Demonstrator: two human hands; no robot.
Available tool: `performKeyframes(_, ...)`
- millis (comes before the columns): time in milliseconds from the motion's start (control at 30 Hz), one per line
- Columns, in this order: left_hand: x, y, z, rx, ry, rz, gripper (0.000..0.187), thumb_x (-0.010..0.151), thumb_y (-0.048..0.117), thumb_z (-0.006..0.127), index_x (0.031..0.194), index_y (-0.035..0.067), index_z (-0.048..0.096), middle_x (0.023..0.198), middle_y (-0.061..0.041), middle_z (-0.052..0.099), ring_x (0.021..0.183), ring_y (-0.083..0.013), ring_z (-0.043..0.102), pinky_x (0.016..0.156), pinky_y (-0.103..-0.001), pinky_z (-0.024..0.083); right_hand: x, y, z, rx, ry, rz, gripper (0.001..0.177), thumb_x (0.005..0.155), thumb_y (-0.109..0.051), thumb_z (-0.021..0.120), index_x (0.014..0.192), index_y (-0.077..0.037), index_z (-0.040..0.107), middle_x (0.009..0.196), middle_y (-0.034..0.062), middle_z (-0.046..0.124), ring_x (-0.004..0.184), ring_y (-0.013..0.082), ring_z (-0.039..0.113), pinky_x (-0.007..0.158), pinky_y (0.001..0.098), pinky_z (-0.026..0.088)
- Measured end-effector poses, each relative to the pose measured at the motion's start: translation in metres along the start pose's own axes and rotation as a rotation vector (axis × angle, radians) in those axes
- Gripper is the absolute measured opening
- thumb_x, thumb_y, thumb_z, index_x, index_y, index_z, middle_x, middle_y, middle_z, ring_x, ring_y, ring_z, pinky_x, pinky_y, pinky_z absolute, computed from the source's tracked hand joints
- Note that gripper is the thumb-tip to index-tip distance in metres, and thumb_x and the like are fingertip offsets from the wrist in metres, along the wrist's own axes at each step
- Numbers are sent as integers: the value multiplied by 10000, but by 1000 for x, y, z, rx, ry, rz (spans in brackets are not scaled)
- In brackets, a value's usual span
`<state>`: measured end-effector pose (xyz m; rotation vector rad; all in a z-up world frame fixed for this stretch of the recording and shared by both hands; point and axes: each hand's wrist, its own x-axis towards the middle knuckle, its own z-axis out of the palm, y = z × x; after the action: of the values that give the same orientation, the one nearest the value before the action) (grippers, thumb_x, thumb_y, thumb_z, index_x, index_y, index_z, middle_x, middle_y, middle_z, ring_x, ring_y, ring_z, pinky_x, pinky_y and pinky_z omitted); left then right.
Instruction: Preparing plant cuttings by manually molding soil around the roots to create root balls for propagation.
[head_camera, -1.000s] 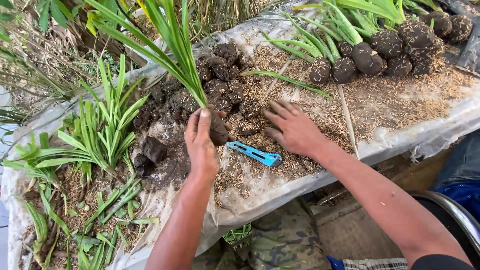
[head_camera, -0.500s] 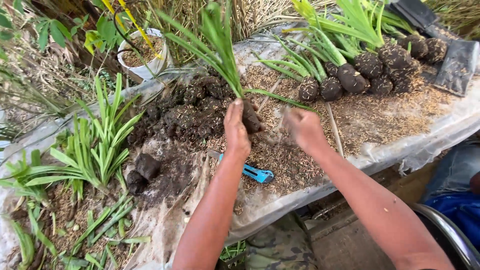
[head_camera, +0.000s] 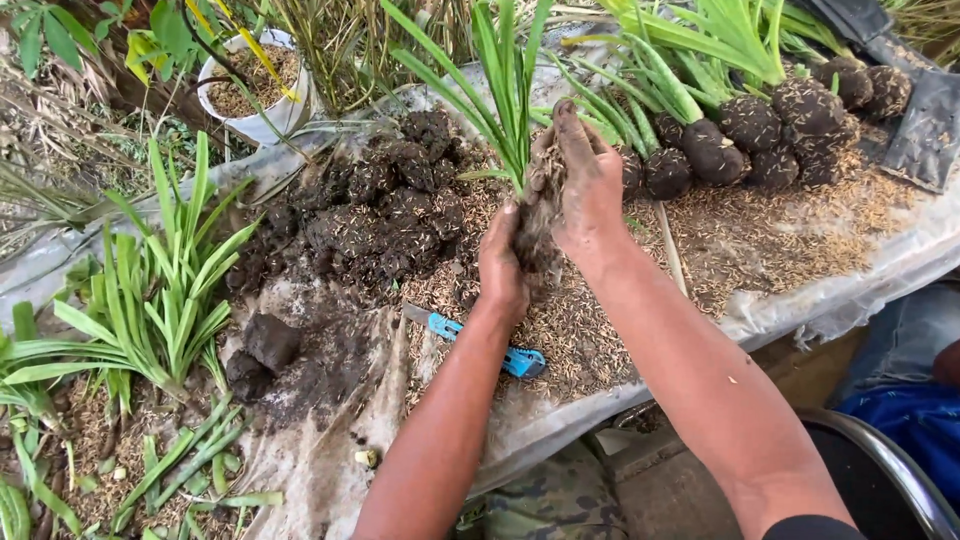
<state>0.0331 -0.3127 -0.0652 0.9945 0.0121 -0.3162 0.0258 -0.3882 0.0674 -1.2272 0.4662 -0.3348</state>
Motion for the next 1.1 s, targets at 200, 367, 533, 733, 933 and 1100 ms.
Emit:
performKeyframes(200, 19, -8, -16, -89, -28, -92, 553, 1031, 478, 610, 1413, 84, 686, 1445, -197, 720, 1370, -402, 649, 1228, -627, 483, 42, 16, -14, 270, 20, 13, 1250, 615, -589, 919, 1643, -37, 473, 920, 52, 782, 526, 128, 648, 592, 360, 647)
performKeyframes(367, 10, 11, -4, 166, 49, -115, 1123, 641, 574, 829, 1620, 131, 501, 1706, -251, 500, 1378, -381, 605, 1154, -643, 411, 49, 26, -18, 292, -17, -114, 668, 812, -455, 902, 1321, -85, 680, 1011, 21, 780, 667, 112, 634, 560, 304, 556)
performKeyframes(533, 7, 11, 0, 203, 112, -92, 793, 825, -72, 833, 1560, 33, 555, 1458, -194, 605, 958, -257, 670, 749, -396, 711, 42, 29, -18, 278, -65, -157, 452, 927, -358, 852, 1250, -85, 691, 1176, 55, 769, 654, 86, 609, 456, 237, 519)
performKeyframes(733, 12, -10, -14, 151, 22, 47, 480, 1086, 273, 677, 1504, 53, 589, 711, 19, 595, 494, -98, 540, 402, -298, 518, 37, 41, -17, 155, -172, -319, 242, 961, -131, 869, 1171, -82, 757, 1167, 51, 767, 1036, 161, 720, 1011, 308, 616)
performKeyframes(933, 2, 4, -7, 417, 98, 74, 490, 1068, 474, 750, 856, 44, 647, 601, -137, 703, 449, -173, 649, 429, -339, 551, 25, 48, -19, -48, -88, -476, 390, 1094, -521, 729, 987, -146, 747, 857, 64, 720, 793, 118, 646, 822, 293, 552)
performKeyframes(1100, 6, -19, -23, 445, -28, 165, 279, 1042, 46, 766, 1255, -102, 664, 982, -304, 783, 774, -229, 742, 835, -441, 675, 18, 38, -24, 31, -171, -426, 419, 1154, -493, 591, 1054, -107, 720, 708, 1, 599, 538, 53, 535, 497, 190, 481)
